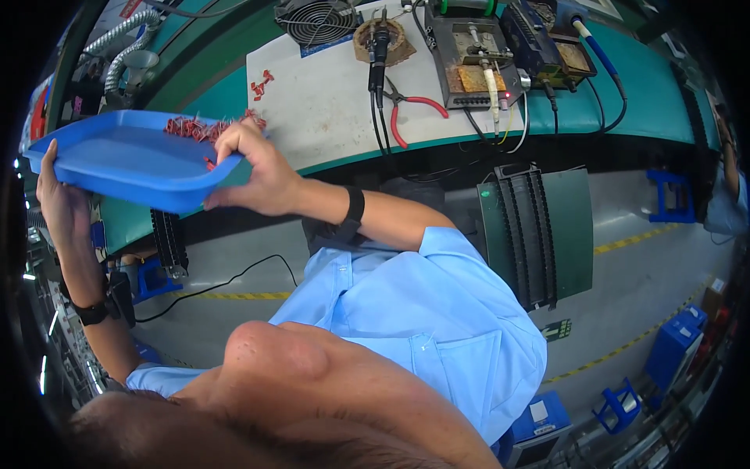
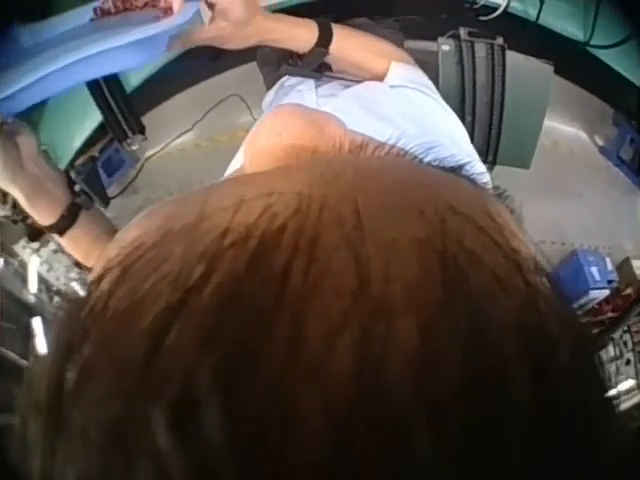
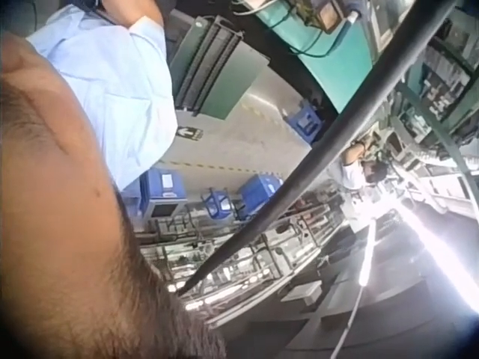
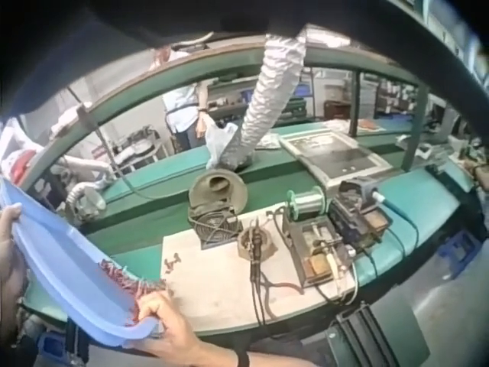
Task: The person pours red components from a blue tray onto the table, picks up a circuit board, and inserts the red components into the board one at a time by hand. The person then places the circuit board onto a rack.
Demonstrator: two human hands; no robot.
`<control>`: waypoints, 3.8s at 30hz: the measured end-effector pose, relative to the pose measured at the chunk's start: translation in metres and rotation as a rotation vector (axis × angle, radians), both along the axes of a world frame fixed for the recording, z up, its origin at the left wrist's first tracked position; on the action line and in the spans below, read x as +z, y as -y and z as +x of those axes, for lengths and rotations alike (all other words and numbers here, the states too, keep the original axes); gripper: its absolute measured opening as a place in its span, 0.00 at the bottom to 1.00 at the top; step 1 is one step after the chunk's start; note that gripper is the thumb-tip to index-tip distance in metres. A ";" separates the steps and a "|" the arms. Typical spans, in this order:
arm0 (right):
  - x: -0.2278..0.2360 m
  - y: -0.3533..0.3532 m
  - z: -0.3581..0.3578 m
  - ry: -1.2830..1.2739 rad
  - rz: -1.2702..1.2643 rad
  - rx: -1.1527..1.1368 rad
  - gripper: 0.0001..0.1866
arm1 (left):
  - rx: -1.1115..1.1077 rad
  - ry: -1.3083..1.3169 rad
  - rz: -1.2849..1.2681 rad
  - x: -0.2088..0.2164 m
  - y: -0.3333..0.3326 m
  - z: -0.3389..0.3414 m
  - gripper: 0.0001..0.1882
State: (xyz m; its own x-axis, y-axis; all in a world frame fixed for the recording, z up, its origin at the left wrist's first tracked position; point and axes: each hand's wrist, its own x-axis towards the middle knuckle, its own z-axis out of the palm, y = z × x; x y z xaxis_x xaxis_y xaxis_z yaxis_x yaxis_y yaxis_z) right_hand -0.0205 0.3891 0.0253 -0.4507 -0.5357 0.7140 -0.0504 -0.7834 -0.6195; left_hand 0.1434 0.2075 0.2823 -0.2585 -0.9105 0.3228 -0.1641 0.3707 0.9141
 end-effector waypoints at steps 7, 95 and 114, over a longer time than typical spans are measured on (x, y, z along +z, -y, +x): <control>-0.006 0.017 -0.002 0.038 -0.013 0.016 0.30 | -0.058 -0.006 -0.040 0.006 0.031 -0.009 0.17; 0.009 0.042 0.068 -0.479 -0.261 -0.067 0.18 | 0.015 -0.572 0.270 -0.042 -0.037 0.199 0.22; 0.058 0.080 -0.012 -1.092 0.360 -0.271 0.13 | 0.142 -0.764 0.509 -0.163 -0.059 0.255 0.24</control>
State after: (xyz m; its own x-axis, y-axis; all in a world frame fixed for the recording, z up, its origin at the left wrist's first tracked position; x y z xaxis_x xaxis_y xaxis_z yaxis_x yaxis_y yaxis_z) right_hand -0.0324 0.3089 0.0838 0.1756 -0.7658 0.6187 -0.8282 -0.4547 -0.3277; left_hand 0.3987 0.2667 0.1196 -0.0161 -0.9960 -0.0876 0.5365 -0.0826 0.8399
